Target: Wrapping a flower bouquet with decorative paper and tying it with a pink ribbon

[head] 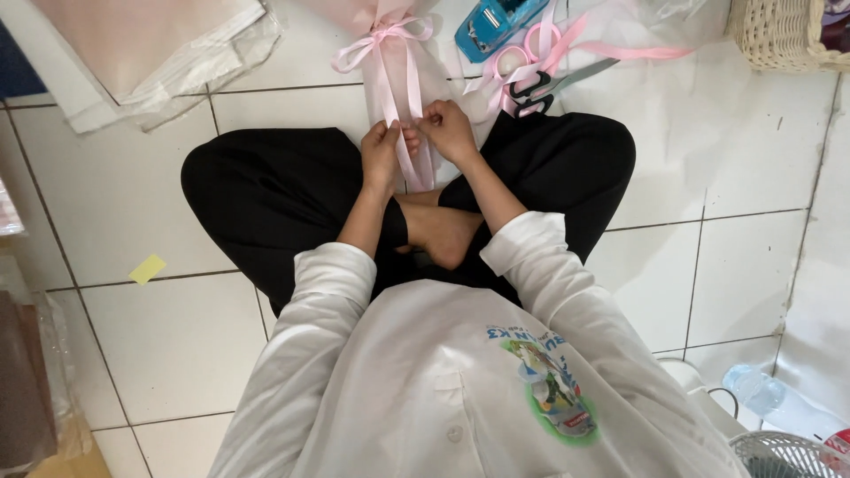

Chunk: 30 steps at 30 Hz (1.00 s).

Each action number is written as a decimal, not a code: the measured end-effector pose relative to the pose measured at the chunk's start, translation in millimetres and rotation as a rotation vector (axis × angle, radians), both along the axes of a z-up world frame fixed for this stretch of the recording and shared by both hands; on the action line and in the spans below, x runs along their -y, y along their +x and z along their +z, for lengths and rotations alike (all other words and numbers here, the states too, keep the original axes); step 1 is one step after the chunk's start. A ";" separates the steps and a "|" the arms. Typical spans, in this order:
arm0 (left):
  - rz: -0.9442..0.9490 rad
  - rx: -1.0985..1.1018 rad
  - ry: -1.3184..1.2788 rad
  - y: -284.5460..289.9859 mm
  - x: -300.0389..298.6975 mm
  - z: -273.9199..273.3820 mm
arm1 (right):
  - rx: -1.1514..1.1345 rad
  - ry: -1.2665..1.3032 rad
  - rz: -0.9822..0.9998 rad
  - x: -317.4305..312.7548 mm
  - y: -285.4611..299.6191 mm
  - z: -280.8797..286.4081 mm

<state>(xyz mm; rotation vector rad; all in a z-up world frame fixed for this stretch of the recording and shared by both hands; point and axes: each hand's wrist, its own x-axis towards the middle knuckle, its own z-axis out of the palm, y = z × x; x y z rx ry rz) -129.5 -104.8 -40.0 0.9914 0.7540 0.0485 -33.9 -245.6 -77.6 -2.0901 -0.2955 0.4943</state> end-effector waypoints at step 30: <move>-0.199 0.167 -0.288 -61.0 -4.8 67.9 | -0.187 0.070 -0.809 128.2 88.2 64.2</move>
